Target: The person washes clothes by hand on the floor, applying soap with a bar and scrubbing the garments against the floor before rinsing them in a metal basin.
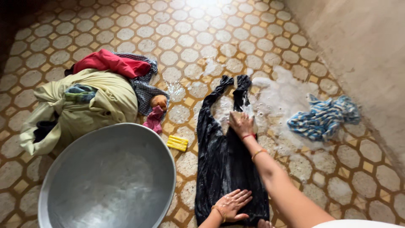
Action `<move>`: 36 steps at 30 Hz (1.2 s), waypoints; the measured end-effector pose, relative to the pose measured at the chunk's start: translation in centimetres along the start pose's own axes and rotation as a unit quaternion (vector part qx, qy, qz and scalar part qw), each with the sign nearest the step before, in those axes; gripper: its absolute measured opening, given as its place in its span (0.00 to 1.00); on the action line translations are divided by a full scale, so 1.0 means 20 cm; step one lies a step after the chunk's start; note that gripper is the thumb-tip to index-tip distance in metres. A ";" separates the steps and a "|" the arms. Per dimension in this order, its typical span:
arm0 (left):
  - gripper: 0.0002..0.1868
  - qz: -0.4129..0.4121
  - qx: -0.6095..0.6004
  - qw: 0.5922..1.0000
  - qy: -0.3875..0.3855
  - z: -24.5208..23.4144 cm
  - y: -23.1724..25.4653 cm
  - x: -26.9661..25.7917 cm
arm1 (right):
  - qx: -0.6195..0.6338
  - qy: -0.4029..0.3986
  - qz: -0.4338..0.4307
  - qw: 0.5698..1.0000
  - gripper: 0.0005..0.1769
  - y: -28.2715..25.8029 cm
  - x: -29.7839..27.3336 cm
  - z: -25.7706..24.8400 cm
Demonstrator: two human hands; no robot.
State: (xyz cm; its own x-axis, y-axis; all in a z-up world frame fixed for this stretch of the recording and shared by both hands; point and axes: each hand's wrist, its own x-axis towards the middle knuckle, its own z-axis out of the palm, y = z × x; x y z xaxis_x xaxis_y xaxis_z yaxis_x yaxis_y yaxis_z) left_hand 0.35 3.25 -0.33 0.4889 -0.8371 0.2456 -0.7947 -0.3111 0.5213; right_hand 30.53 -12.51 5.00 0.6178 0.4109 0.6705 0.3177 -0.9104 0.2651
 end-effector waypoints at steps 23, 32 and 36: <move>0.44 0.041 -0.031 0.994 -0.100 0.08 -0.06 -0.04 | 0.179 0.005 -0.170 0.969 0.19 -0.33 -0.65 -0.77; 0.52 0.054 0.120 0.985 -0.116 -0.04 0.02 -0.10 | -0.048 -0.183 0.107 0.976 0.37 0.14 0.11 0.10; 0.53 -0.045 0.081 0.985 -0.144 -0.20 -0.10 -0.12 | 0.013 -0.087 0.043 0.995 0.35 -0.04 -0.26 -0.11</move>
State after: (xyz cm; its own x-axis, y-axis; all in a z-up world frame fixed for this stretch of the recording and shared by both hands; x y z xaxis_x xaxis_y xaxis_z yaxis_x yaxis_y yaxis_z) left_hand 2.19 7.74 1.38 0.4550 -0.8891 -0.0503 -0.8116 -0.4373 0.3874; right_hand 25.42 -14.13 2.80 0.7584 0.3350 0.5591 0.2746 -0.9422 0.1921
